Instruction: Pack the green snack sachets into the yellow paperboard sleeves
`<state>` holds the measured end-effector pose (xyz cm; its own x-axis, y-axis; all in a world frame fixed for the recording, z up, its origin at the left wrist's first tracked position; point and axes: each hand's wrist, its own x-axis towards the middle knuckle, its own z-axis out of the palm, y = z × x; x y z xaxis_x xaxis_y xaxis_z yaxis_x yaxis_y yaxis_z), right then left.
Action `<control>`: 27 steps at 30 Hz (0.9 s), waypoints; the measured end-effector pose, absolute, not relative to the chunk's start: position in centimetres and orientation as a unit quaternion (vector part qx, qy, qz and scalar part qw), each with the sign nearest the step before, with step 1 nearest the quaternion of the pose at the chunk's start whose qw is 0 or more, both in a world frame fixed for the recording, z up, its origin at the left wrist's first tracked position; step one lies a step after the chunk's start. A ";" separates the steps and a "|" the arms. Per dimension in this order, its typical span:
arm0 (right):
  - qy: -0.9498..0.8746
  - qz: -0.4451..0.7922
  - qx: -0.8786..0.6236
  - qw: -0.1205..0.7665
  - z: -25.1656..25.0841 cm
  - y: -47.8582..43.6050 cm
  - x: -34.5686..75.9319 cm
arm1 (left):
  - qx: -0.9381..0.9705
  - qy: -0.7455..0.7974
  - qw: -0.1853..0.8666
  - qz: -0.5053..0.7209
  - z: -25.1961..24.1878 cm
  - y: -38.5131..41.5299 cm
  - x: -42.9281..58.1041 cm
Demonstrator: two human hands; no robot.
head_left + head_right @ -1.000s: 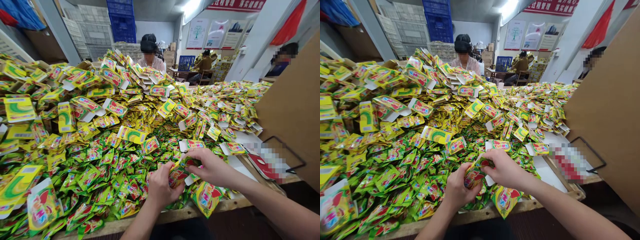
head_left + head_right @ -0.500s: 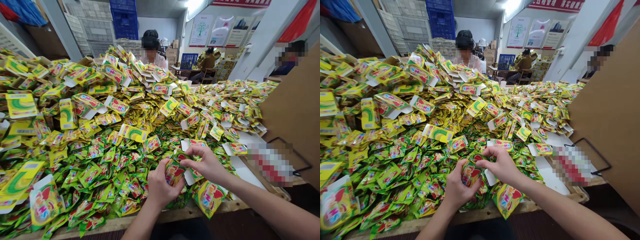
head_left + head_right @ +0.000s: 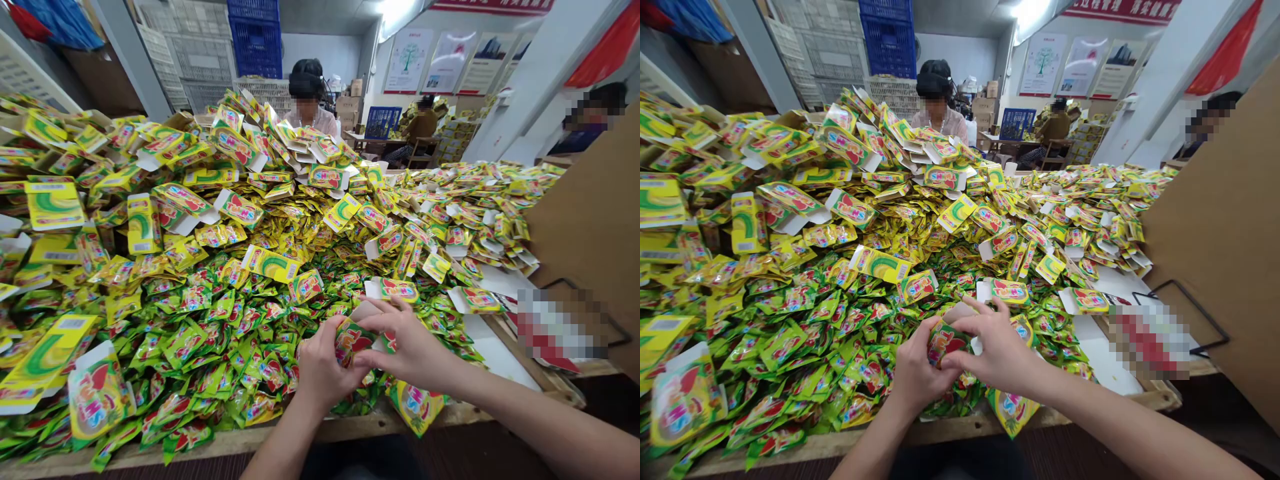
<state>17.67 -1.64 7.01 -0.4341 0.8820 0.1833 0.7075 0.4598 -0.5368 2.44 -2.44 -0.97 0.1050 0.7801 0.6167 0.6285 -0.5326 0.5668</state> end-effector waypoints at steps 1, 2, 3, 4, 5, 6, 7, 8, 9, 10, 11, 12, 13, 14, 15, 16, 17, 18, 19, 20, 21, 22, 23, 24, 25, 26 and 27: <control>-0.821 0.207 -0.486 0.216 7.0 -1.6 17.5 | 0.744 0.470 0.083 0.468 -1.0 -2.4 2.4; -0.814 0.225 -0.490 0.215 6.9 -1.5 17.3 | 0.747 0.466 0.089 0.467 -0.9 -2.3 2.4; -0.801 0.249 -0.495 0.226 6.8 -1.3 17.2 | 0.745 0.464 0.097 0.468 -0.8 -2.3 2.4; -0.780 0.284 -0.499 0.249 6.8 -1.1 17.1 | 0.738 0.465 0.107 0.476 -0.6 -2.2 2.3; -0.752 0.326 -0.500 0.281 6.7 -0.9 17.1 | 0.724 0.471 0.121 0.489 -0.4 -2.0 2.2; -0.716 0.370 -0.500 0.317 6.6 -0.7 17.2 | 0.704 0.479 0.143 0.504 -0.2 -1.9 2.1; -0.678 0.409 -0.501 0.349 6.6 -0.5 17.3 | 0.682 0.485 0.177 0.518 0.1 -1.8 2.0; -0.643 0.442 -0.503 0.371 6.6 -0.5 17.5 | 0.662 0.483 0.223 0.528 0.2 -1.8 1.9; -0.614 0.473 -0.504 0.381 6.5 -0.5 17.6 | 0.645 0.473 0.277 0.533 0.4 -1.8 1.8; -0.593 0.505 -0.501 0.378 6.5 -0.6 17.8 | 0.630 0.457 0.333 0.532 0.4 -1.8 1.7; -0.576 0.539 -0.494 0.366 6.4 -0.8 17.9 | 0.617 0.439 0.384 0.528 0.4 -1.8 1.6; -0.562 0.573 -0.484 0.349 6.4 -0.9 17.9 | 0.605 0.422 0.427 0.523 0.4 -1.9 1.5; -0.548 0.605 -0.474 0.332 6.3 -1.1 17.9 | 0.592 0.410 0.462 0.519 0.3 -2.0 1.5; -0.534 0.629 -0.467 0.318 6.2 -1.3 17.8 | 0.578 0.403 0.488 0.516 0.2 -2.1 1.4; -0.522 0.645 -0.464 0.310 6.1 -1.4 17.7 | 0.566 0.399 0.508 0.513 0.1 -2.2 1.4; -0.511 0.655 -0.463 0.310 5.9 -1.5 17.5 | 0.558 0.400 0.517 0.512 0.0 -2.2 1.4; -0.502 0.657 -0.464 0.318 5.8 -1.5 17.3 | 0.552 0.405 0.514 0.516 -0.1 -2.2 1.5; -0.496 0.652 -0.465 0.336 5.6 -1.6 17.0 | 0.550 0.416 0.502 0.523 -0.1 -2.2 1.5; -0.494 0.636 -0.469 0.364 5.4 -1.6 16.8 | 0.547 0.428 0.487 0.531 -0.2 -2.2 1.6; -0.497 0.607 -0.477 0.396 5.1 -1.6 16.6 | 0.543 0.436 0.477 0.536 -0.2 -2.2 1.6; -0.504 0.569 -0.487 0.429 4.9 -1.7 16.4 | 0.540 0.438 0.475 0.539 -0.2 -2.2 1.6; -0.513 0.529 -0.496 0.459 4.7 -1.8 16.4 | 0.538 0.435 0.477 0.542 -0.2 -2.1 1.5; -0.522 0.492 -0.503 0.483 4.4 -1.9 16.4 | 0.540 0.429 0.479 0.544 -0.2 -2.1 1.4; -0.528 0.461 -0.506 0.502 4.2 -2.0 16.4 | 0.545 0.422 0.475 0.547 -0.1 -2.0 1.3; -0.534 0.440 -0.506 0.515 4.1 -2.1 16.5 | 0.550 0.419 0.465 0.552 0.1 -1.9 1.2; -0.537 0.425 -0.505 0.526 4.0 -2.2 16.6 | 0.552 0.420 0.453 0.560 0.2 -1.9 1.0; -0.538 0.411 -0.505 0.535 3.9 -2.3 16.7 | 0.548 0.423 0.446 0.568 0.3 -1.8 0.9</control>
<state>16.72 -2.32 3.88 0.0822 0.9835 0.1615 0.1034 0.1527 -0.9828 0.94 -1.77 0.34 -0.0021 0.9696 0.2448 -0.0434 -0.2446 0.9686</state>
